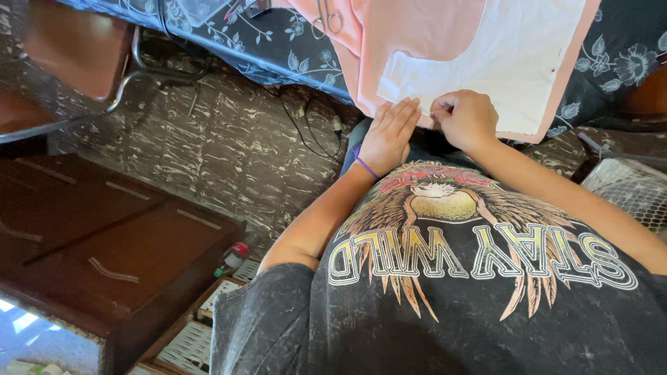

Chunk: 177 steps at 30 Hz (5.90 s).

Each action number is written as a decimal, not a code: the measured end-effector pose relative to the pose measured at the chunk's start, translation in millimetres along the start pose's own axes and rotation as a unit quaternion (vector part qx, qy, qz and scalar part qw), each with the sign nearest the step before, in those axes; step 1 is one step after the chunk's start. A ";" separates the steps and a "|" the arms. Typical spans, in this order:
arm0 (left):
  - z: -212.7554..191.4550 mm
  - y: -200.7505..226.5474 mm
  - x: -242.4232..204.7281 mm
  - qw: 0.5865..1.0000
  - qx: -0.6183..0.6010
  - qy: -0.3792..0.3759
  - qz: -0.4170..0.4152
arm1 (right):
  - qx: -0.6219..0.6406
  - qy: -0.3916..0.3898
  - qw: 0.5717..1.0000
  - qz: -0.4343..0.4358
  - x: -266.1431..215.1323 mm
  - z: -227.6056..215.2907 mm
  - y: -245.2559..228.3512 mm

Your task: The person places a white pattern piece on a peach-colored fabric and secures it by inserting multiple pins along the edges. The person repeatedly reaches for pins and inserts them to hold the pattern in place.

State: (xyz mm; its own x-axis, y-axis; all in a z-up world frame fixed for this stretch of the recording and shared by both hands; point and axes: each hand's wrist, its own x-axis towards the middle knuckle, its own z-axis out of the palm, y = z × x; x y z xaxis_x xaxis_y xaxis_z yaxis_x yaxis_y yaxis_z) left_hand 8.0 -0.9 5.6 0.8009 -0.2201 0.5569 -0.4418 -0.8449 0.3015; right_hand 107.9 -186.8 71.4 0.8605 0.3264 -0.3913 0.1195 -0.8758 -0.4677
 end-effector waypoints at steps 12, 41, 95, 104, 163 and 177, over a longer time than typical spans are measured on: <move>14.4 -13.1 -2.5 0.999 -0.003 0.031 0.026 | 0.007 -0.005 0.999 0.037 7.3 4.2 -2.4; 16.9 -22.1 -7.6 0.998 -0.018 0.055 0.040 | 0.058 0.097 0.993 0.020 0.1 -2.2 2.9; -35.0 -41.4 64.7 0.916 0.140 -0.370 -0.065 | -0.085 0.069 0.981 -0.158 3.6 -38.0 32.9; -26.2 -43.6 97.7 0.928 0.032 -0.362 0.078 | -0.076 0.100 0.966 -0.225 12.3 -37.1 13.8; -69.9 -137.0 103.5 0.866 -0.039 -0.491 0.082 | 0.000 0.092 0.993 0.076 -66.0 -81.6 6.2; -5.2 -149.3 87.3 0.947 -0.098 -0.291 -0.093 | -0.116 0.027 0.993 0.005 -31.8 -58.5 -0.5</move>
State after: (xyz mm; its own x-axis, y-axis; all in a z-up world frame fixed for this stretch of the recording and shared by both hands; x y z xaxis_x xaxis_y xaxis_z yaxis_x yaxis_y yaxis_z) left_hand 141.8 108.6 13.2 0.9341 -0.3561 -0.0239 -0.2919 -0.8008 0.5230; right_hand 109.4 -217.5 130.4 0.8870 0.3034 -0.3481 0.2164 -0.9391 -0.2671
